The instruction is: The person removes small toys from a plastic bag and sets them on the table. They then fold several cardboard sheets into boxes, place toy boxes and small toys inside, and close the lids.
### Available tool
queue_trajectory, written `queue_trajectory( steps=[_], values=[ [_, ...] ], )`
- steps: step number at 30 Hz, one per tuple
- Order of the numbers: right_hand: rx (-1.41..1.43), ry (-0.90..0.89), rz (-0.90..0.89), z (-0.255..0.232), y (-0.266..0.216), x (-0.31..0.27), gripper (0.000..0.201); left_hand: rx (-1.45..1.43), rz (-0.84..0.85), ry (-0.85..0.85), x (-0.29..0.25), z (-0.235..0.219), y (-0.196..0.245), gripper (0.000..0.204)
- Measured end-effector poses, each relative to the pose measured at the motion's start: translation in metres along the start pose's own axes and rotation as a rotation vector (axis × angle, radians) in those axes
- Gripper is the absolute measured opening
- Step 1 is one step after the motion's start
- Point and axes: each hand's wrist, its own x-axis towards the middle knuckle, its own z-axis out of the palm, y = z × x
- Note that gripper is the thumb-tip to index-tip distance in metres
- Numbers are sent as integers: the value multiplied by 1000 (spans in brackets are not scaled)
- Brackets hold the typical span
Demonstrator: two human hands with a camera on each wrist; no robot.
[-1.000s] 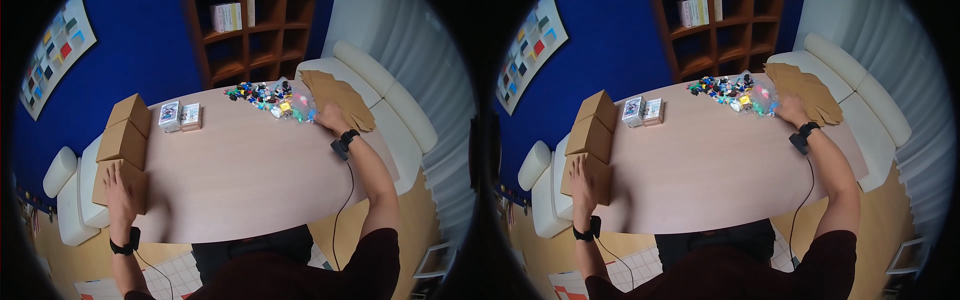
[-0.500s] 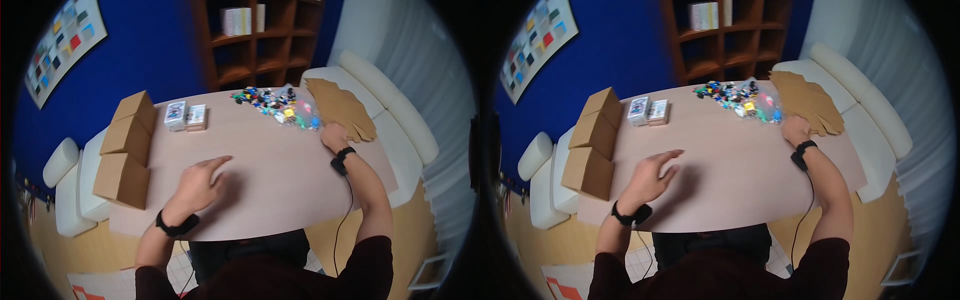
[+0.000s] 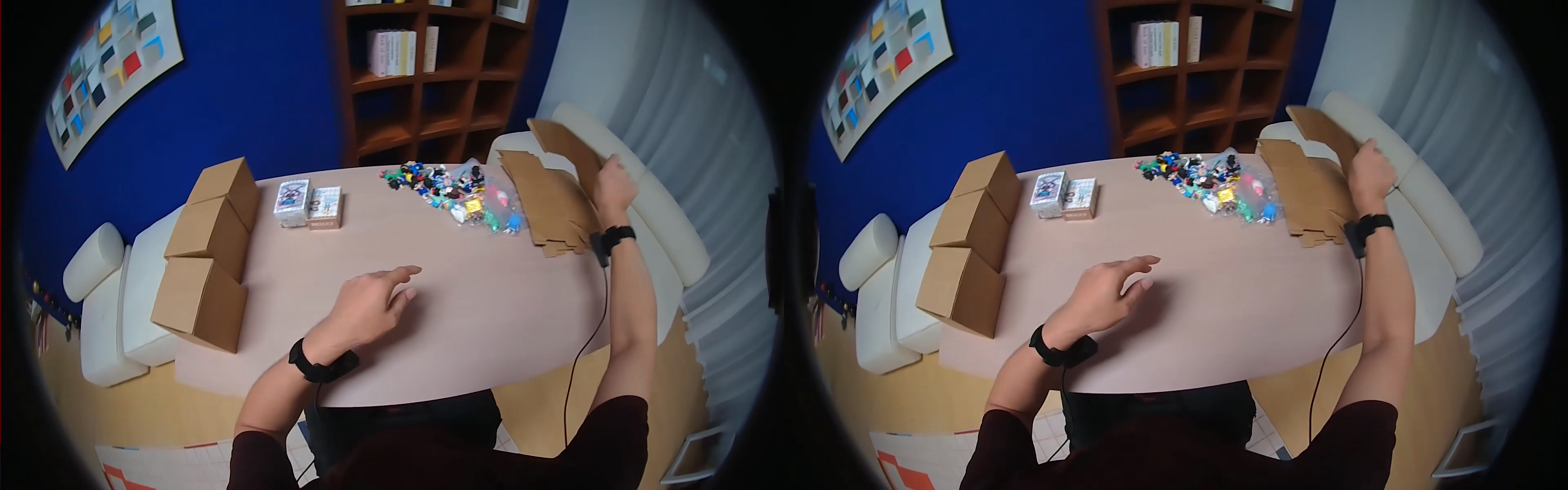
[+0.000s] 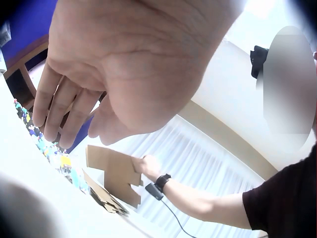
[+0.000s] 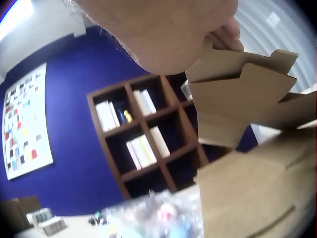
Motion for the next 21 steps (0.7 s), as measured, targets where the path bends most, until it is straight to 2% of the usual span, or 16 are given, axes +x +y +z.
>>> queue_trajectory(
  steps=[4,6,9,10,13,16,19,21],
  values=[
    [269,243,141,-98,9,50,18,-85,-8,44,19,2,11,48],
    [427,305,154,-138,-5,61,23,-116,86,115,32,10,15,59],
    [722,266,87,-192,-44,55,31,-180,236,237,56,14,32,77],
    [732,287,26,-201,-57,52,32,-200,288,282,64,14,39,83],
    [1127,24,84,-240,-103,30,30,-162,349,451,80,7,64,100],
    [1381,-72,34,-274,-140,-2,27,-33,204,552,79,-5,89,112],
    [1629,-161,18,-286,-166,-25,25,73,102,638,73,-9,84,115],
    [1686,-168,25,-297,-176,-35,23,118,86,673,63,-12,77,109]
  ],
)
